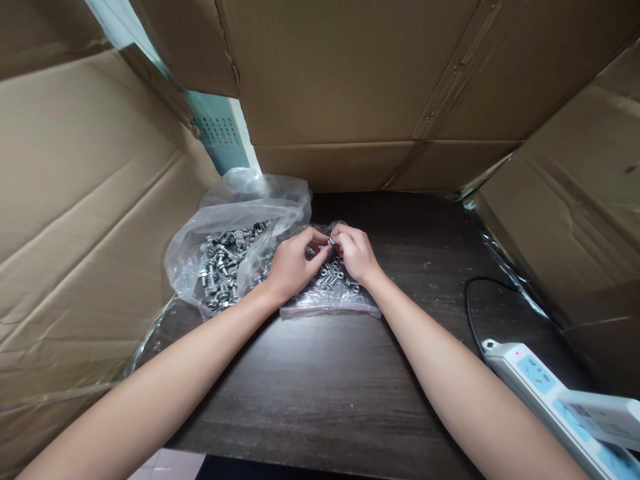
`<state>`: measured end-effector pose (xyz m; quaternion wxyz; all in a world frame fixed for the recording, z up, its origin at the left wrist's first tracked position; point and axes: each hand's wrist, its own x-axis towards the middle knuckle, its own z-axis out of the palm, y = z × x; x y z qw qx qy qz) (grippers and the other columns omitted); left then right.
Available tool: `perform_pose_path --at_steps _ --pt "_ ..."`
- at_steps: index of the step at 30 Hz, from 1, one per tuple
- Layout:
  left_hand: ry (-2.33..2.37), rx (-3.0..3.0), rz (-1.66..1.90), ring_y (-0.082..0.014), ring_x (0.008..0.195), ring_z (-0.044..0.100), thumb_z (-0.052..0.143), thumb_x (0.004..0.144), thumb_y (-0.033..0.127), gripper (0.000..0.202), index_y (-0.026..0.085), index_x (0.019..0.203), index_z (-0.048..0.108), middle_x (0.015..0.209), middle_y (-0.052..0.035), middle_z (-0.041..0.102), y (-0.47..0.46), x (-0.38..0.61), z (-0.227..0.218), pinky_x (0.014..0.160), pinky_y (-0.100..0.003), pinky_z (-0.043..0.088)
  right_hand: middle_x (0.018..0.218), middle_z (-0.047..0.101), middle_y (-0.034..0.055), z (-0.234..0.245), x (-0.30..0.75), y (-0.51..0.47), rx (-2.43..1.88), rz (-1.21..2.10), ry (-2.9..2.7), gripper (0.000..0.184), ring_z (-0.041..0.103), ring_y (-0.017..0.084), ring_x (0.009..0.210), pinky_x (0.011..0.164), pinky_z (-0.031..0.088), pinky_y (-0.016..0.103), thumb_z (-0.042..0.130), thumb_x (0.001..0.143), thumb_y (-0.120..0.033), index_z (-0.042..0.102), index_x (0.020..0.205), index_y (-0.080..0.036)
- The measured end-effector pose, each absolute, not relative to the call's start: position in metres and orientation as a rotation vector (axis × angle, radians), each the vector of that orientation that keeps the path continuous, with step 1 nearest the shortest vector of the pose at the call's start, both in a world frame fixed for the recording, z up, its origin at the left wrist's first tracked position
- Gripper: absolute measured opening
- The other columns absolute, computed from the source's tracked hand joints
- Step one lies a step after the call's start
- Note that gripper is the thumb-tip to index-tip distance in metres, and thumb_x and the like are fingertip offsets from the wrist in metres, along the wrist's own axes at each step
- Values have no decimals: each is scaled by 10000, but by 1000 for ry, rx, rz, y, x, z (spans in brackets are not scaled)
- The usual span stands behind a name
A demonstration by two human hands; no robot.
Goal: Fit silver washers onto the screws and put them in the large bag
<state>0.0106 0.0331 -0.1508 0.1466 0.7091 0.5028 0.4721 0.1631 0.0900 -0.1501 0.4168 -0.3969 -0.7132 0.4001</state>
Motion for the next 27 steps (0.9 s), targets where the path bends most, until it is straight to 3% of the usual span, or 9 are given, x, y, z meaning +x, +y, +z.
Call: perform_pose_path --at_steps 27 --pt "1444 2049 1360 -133 756 691 674 906 172 69 184 973 667 909 -14 751 33 11 -151 678 -242 536 610 450 13 -150 163 90 -1006 998 -1800 213 443 177 643 589 297 301 411 775 -352 462 618 -218"
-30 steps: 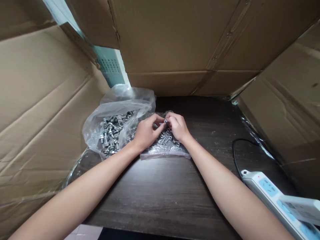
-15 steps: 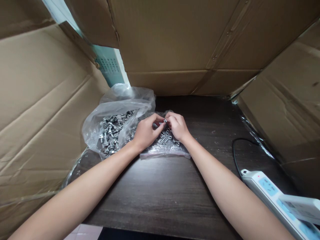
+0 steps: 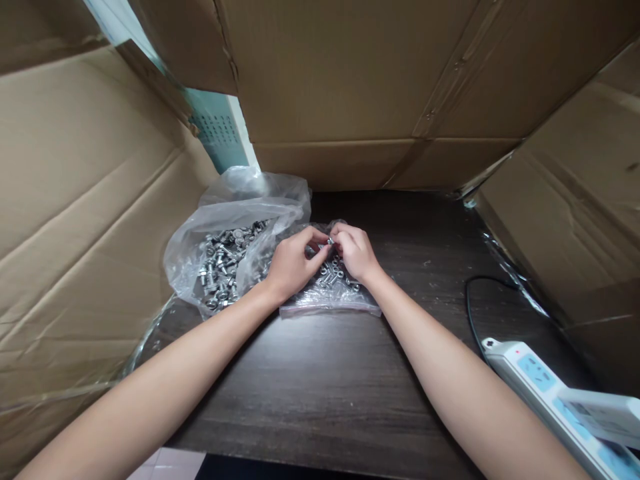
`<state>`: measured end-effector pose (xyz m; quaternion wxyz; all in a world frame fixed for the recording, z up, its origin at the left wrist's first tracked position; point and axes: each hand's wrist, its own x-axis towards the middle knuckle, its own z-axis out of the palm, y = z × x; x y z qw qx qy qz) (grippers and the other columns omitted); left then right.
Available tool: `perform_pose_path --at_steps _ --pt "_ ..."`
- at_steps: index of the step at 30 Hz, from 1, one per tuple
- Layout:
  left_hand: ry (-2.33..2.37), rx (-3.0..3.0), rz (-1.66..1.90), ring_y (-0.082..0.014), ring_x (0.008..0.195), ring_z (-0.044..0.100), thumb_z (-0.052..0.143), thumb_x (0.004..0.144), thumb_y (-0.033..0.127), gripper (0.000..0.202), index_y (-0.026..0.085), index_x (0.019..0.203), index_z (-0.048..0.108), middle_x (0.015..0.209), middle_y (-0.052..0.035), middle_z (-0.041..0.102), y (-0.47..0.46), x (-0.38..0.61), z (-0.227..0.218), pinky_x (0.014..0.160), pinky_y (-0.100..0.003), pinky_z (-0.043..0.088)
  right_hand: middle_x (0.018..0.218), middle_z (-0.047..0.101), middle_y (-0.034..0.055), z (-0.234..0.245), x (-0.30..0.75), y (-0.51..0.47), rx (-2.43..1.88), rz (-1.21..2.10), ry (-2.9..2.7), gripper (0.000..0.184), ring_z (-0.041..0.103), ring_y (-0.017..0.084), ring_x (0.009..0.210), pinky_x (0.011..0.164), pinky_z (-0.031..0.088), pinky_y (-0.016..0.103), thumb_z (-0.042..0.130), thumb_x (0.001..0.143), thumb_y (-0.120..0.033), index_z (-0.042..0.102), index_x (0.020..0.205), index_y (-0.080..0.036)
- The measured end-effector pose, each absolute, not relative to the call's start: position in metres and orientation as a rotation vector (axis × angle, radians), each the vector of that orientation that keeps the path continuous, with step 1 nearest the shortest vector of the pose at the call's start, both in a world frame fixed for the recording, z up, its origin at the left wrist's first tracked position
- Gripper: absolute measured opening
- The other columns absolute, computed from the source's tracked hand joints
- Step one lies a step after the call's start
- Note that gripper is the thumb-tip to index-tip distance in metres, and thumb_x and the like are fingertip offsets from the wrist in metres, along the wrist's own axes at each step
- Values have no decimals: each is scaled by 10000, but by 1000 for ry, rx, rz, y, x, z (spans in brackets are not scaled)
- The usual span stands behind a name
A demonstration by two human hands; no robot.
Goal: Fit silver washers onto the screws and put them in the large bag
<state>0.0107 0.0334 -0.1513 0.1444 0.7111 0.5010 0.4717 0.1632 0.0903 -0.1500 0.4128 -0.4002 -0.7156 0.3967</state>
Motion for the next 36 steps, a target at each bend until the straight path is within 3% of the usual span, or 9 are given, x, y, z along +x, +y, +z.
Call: perform_pose_path --at_steps 36 --pt "1414 2040 1369 -130 797 702 673 896 156 92 181 985 667 920 -8 750 34 11 -152 705 -234 544 587 440 5 -150 163 92 -988 980 -1810 214 433 170 620 591 296 306 410 766 -347 470 610 -214"
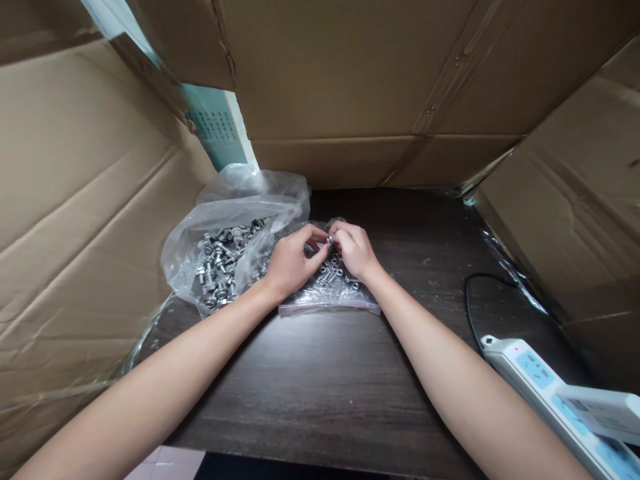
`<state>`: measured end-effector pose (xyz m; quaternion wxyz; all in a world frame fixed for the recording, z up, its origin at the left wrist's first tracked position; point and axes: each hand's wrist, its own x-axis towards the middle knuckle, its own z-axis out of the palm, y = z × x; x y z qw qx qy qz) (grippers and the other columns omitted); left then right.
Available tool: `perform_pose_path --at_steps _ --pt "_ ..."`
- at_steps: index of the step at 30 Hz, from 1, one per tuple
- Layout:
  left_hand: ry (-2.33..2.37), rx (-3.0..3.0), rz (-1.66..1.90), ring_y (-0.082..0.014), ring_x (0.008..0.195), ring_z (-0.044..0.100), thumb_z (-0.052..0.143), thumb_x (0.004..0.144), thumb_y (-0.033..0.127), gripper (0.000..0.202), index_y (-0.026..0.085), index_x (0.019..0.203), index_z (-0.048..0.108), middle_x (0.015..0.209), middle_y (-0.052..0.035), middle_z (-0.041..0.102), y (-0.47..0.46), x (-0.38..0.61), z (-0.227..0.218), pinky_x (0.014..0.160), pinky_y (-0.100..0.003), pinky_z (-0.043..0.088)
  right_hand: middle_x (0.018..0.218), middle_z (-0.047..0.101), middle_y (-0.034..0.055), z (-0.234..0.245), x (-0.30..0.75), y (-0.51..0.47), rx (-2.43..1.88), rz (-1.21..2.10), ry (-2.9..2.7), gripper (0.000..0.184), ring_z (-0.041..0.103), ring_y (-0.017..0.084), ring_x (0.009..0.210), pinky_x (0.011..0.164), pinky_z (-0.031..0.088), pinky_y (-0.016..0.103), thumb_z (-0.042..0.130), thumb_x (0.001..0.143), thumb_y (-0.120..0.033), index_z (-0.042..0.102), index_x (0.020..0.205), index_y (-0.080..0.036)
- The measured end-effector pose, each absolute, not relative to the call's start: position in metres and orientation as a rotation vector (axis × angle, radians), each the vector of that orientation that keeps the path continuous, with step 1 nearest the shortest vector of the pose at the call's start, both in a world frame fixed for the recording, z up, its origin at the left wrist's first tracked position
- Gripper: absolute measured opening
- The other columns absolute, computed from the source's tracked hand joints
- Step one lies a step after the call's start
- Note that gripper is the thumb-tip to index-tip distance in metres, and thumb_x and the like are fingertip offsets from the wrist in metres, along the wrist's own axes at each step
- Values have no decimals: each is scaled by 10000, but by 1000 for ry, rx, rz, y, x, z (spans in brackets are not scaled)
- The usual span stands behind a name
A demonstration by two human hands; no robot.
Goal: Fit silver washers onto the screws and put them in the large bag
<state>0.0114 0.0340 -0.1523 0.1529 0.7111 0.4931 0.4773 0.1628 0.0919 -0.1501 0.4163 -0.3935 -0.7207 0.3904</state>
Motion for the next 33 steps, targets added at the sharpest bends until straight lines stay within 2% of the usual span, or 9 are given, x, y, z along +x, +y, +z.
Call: perform_pose_path --at_steps 33 --pt "1429 2023 1334 -145 785 702 665 887 176 83 183 970 668 917 -27 754 33 12 -149 706 -250 559 575 424 -5 -148 164 91 -1001 941 -1850 216 417 163 592 599 299 313 397 777 -344 460 618 -214"
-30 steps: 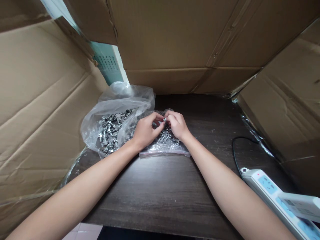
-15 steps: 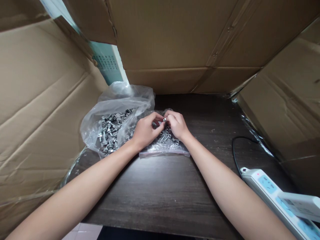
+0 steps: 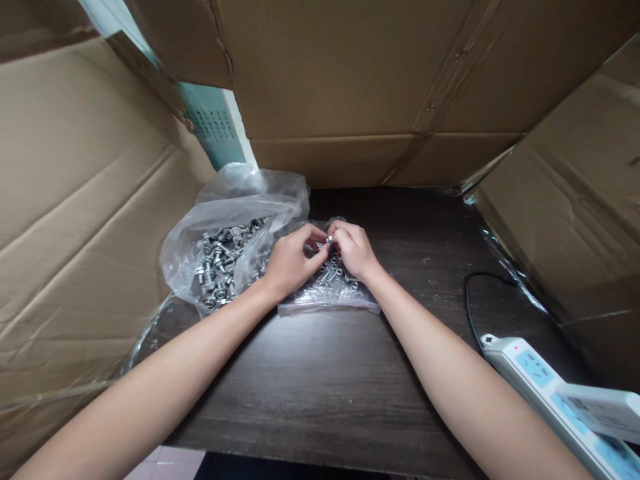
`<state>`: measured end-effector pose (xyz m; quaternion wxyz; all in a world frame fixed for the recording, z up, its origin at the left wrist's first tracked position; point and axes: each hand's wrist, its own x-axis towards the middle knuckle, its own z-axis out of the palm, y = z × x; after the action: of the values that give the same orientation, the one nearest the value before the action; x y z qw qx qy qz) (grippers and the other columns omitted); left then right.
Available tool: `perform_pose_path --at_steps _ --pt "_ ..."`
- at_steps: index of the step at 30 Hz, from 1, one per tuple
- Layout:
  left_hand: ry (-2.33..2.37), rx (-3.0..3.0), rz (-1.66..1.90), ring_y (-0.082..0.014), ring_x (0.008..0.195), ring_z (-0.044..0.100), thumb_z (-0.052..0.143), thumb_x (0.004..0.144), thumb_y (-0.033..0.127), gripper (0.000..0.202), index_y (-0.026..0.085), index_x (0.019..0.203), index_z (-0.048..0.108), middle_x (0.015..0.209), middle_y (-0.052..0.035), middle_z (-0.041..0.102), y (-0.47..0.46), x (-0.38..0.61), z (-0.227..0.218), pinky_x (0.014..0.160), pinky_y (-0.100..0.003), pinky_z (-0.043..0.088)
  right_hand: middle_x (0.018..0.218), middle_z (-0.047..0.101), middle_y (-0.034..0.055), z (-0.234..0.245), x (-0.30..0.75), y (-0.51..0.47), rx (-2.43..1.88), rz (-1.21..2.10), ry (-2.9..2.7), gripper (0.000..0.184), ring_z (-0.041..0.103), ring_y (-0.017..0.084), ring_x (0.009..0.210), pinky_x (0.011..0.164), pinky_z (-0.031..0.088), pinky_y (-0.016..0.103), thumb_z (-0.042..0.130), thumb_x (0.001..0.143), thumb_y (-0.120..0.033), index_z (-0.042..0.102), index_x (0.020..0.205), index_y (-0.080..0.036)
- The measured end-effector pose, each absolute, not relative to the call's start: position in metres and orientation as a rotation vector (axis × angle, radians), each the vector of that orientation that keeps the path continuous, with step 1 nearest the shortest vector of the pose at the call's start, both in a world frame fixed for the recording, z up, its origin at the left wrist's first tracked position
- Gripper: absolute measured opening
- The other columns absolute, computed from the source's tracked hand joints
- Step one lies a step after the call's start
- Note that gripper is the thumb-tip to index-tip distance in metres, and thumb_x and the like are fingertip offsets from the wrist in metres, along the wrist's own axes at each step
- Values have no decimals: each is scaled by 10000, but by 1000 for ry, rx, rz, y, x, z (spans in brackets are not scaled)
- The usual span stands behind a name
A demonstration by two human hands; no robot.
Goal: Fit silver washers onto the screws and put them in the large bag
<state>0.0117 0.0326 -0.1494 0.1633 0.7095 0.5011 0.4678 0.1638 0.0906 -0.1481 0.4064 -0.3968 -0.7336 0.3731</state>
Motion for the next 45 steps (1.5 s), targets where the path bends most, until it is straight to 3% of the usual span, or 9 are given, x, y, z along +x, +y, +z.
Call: perform_pose_path --at_steps 32,45 --pt "1440 2030 1326 -143 779 701 668 880 174 84 184 963 667 900 -19 752 32 12 -149 678 -244 543 573 406 -10 -148 164 90 -1000 945 -1856 220 404 155 587 588 285 305 396 783 -336 447 609 -212" --pt "1457 2037 1343 -138 748 691 670 871 174 77 188 946 659 881 -15 746 33 12 -150 669 -242 539 552 356 -3 -148 163 89 -1028 942 -1873 328 397 151 588 585 258 310 401 820 -377 356 539 -215"
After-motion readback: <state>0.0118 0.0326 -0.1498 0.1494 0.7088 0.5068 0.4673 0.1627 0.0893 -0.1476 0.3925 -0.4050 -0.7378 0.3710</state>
